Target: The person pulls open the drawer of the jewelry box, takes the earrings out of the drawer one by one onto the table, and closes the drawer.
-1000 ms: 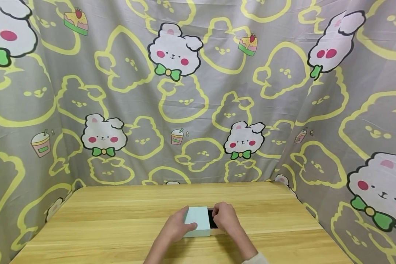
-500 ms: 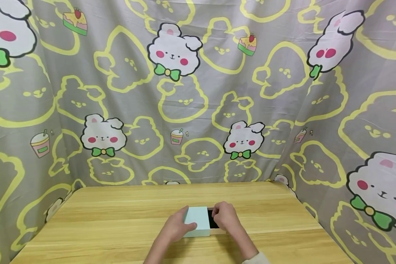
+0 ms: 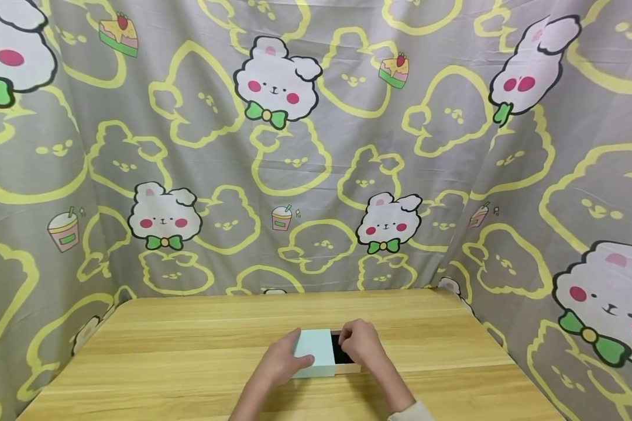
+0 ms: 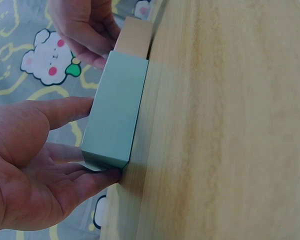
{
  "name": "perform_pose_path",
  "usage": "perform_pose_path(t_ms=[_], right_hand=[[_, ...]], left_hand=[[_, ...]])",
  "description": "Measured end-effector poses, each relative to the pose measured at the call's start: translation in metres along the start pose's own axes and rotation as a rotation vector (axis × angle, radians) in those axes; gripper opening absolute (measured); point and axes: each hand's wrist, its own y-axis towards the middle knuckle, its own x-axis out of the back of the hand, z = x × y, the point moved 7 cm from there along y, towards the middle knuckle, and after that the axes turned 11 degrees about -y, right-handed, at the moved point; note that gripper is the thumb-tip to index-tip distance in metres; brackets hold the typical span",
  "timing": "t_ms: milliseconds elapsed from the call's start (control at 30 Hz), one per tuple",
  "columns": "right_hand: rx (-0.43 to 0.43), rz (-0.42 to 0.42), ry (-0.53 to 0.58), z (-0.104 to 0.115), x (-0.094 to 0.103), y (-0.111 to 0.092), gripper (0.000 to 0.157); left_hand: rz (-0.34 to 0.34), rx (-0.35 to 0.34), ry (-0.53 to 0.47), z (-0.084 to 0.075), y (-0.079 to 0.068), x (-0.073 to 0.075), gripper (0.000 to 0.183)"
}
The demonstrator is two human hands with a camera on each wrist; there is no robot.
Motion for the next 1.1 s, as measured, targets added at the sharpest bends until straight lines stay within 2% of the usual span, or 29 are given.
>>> perform_pose_path(t_ms=[533,867,1100], right_hand=[[-0.023,0.001,0.005,-0.006,0.003,0.004,0.014],[-0.030,-0.034,-0.013,-0.015,0.012,0.007,0.017],[-0.064,-0.068,-0.026,-0.025,0.025,0.006,0.014]], left_hand=[[-0.003,-0.004,0.019,-0.002,0.000,0.001,0.077],[-0.007,-0.007,0.026,-0.002,0.001,0.000,0.077],[-0.011,-0.005,0.030,-0.002,0.000,0.000,0.077]])
